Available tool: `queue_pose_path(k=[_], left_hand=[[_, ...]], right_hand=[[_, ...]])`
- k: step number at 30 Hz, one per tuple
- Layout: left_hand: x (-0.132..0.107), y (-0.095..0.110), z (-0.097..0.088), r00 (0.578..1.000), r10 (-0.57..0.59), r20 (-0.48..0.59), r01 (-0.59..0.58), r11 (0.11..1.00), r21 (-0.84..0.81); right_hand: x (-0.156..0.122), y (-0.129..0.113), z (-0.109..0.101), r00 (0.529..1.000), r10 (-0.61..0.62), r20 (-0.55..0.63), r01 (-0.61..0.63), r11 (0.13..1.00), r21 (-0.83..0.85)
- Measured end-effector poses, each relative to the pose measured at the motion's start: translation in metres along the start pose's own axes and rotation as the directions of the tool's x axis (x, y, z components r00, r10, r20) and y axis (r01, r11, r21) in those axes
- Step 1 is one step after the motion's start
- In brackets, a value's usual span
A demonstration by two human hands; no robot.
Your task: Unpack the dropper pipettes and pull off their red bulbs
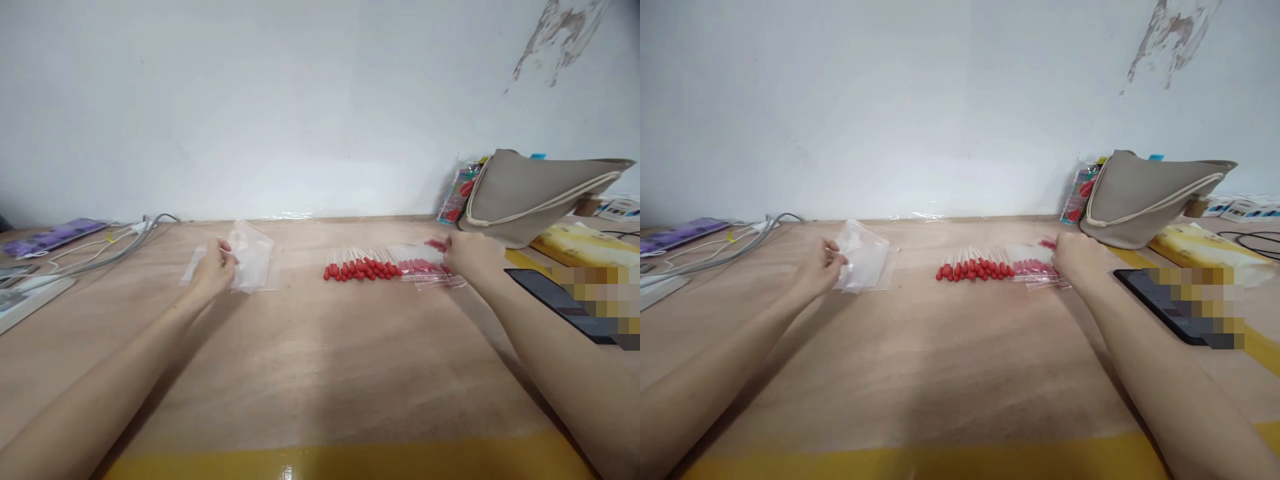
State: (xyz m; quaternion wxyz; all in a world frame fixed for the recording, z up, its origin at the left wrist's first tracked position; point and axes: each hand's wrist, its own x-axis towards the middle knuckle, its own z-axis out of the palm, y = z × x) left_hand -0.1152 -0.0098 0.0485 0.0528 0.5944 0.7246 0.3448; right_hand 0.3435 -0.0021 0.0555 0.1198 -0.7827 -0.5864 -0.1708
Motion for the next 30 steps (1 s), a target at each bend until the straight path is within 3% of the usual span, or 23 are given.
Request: queue_pose_path(k=[2, 4, 6, 8, 9, 10, 11, 12, 14, 15, 17, 18, 20, 22, 25, 30], left_hand=[[0.011, -0.015, -0.011, 0.998, -0.047, -0.029, 0.051, 0.989, 0.142], [0.015, -0.029, -0.016, 0.996, -0.080, -0.049, 0.088, 0.976, 0.200], [0.013, -0.037, -0.015, 0.991, -0.100, -0.084, 0.117, 0.966, 0.229], [0.008, -0.038, -0.011, 0.987, -0.095, -0.127, 0.124, 0.961, 0.249], [0.005, -0.034, -0.008, 0.985, -0.061, -0.162, 0.101, 0.963, 0.251], [0.003, -0.029, -0.007, 0.978, -0.008, -0.210, 0.062, 0.966, 0.251], [-0.001, -0.020, -0.005, 0.962, 0.068, -0.264, 0.000, 0.969, 0.248], [-0.005, -0.010, -0.004, 0.931, 0.153, -0.331, -0.072, 0.967, 0.244], [-0.017, 0.014, -0.002, 0.871, 0.308, -0.383, -0.239, 0.946, 0.218], [-0.026, 0.027, -0.001, 0.851, 0.408, -0.330, -0.367, 0.912, 0.181], [-0.048, 0.050, 0.002, 0.790, 0.592, -0.159, -0.592, 0.804, 0.054], [-0.060, 0.059, 0.004, 0.746, 0.661, -0.078, -0.664, 0.748, -0.015], [-0.084, 0.070, 0.010, 0.640, 0.755, 0.143, -0.741, 0.656, -0.146], [-0.101, 0.072, 0.018, 0.561, 0.773, 0.297, -0.734, 0.630, -0.254], [-0.113, 0.067, 0.029, 0.538, 0.749, 0.386, -0.678, 0.657, -0.329], [-0.110, 0.065, 0.036, 0.544, 0.751, 0.375, -0.637, 0.660, -0.398]], right_hand=[[-0.002, 0.001, -0.011, 0.980, 0.106, -0.170, -0.093, 0.992, 0.088], [-0.005, -0.002, -0.026, 0.933, 0.157, -0.323, -0.094, 0.975, 0.202], [-0.010, -0.011, -0.040, 0.873, 0.167, -0.458, 0.011, 0.932, 0.361], [-0.019, -0.026, -0.050, 0.859, 0.148, -0.490, 0.186, 0.802, 0.568], [-0.026, -0.037, -0.051, 0.899, 0.135, -0.416, 0.238, 0.646, 0.725], [-0.035, -0.049, -0.051, 0.952, 0.096, -0.291, 0.224, 0.431, 0.874], [-0.045, -0.062, -0.048, 0.989, 0.000, -0.148, 0.144, 0.227, 0.963], [-0.058, -0.076, -0.044, 0.994, -0.110, -0.023, 0.032, 0.074, 0.997], [-0.085, -0.102, -0.031, 0.928, -0.339, 0.153, -0.195, -0.093, 0.976], [-0.099, -0.114, -0.024, 0.882, -0.419, 0.214, -0.293, -0.135, 0.946], [-0.121, -0.132, -0.012, 0.776, -0.550, 0.310, -0.461, -0.157, 0.873], [-0.128, -0.138, -0.008, 0.744, -0.569, 0.350, -0.518, -0.160, 0.840], [-0.135, -0.144, -0.004, 0.672, -0.621, 0.403, -0.609, -0.153, 0.778], [-0.134, -0.143, -0.004, 0.596, -0.673, 0.438, -0.678, -0.129, 0.724], [-0.127, -0.137, -0.005, 0.521, -0.704, 0.482, -0.733, -0.080, 0.676], [-0.122, -0.133, -0.007, 0.523, -0.670, 0.527, -0.754, -0.076, 0.652]])
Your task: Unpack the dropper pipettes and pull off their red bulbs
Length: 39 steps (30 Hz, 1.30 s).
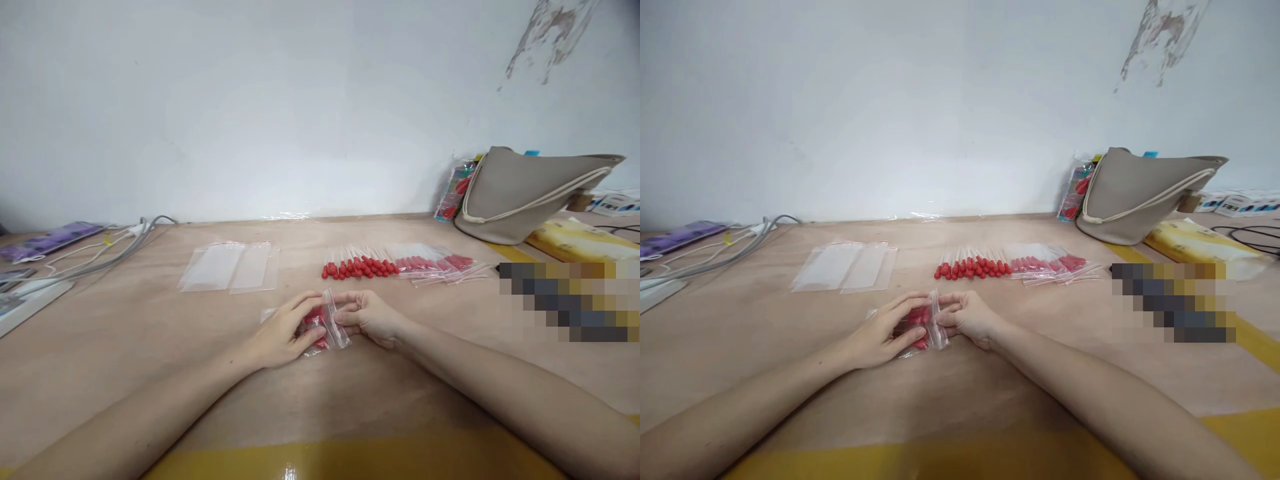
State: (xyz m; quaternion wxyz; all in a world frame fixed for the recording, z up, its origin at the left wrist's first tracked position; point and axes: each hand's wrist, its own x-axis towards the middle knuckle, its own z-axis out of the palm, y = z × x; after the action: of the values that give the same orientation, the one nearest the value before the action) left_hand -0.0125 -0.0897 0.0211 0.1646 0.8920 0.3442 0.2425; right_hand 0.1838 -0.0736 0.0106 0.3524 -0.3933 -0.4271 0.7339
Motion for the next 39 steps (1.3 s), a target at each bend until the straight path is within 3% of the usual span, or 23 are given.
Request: queue_pose_path(k=[6, 10, 15, 22, 27, 32, 36, 38, 39], left_hand=[[0.011, -0.010, 0.004, 0.988, 0.143, -0.054, -0.137, 0.984, 0.112], [0.016, -0.021, 0.010, 0.946, 0.317, -0.062, -0.299, 0.932, 0.207], [0.018, -0.026, 0.010, 0.893, 0.429, -0.139, -0.392, 0.891, 0.229], [0.018, -0.021, 0.006, 0.875, 0.463, -0.144, -0.423, 0.874, 0.241], [0.019, -0.017, 0.003, 0.913, 0.406, -0.023, -0.384, 0.880, 0.278], [0.018, -0.016, 0.000, 0.944, 0.327, 0.054, -0.329, 0.905, 0.270], [0.017, -0.017, 0.000, 0.952, 0.304, 0.034, -0.301, 0.908, 0.291], [0.017, -0.018, 0.001, 0.953, 0.302, 0.004, -0.289, 0.910, 0.298], [0.017, -0.018, 0.001, 0.952, 0.307, -0.003, -0.292, 0.907, 0.302]], right_hand=[[0.001, -0.001, 0.006, 0.994, -0.011, -0.111, 0.006, 0.999, -0.045], [0.003, 0.002, 0.007, 0.994, -0.033, -0.105, 0.022, 0.994, -0.109], [0.004, 0.004, 0.005, 0.995, -0.058, -0.081, 0.045, 0.986, -0.160], [0.000, 0.000, 0.003, 1.000, -0.020, -0.015, 0.018, 0.994, -0.104], [0.001, 0.001, 0.004, 1.000, -0.026, -0.005, 0.025, 0.995, -0.093], [0.002, 0.008, 0.003, 0.991, -0.131, 0.034, 0.135, 0.972, -0.195], [0.003, 0.020, -0.001, 0.937, -0.321, 0.138, 0.349, 0.859, -0.374], [0.004, 0.024, -0.003, 0.847, -0.485, 0.217, 0.521, 0.679, -0.517], [0.004, 0.025, -0.005, 0.774, -0.567, 0.282, 0.605, 0.534, -0.590]])
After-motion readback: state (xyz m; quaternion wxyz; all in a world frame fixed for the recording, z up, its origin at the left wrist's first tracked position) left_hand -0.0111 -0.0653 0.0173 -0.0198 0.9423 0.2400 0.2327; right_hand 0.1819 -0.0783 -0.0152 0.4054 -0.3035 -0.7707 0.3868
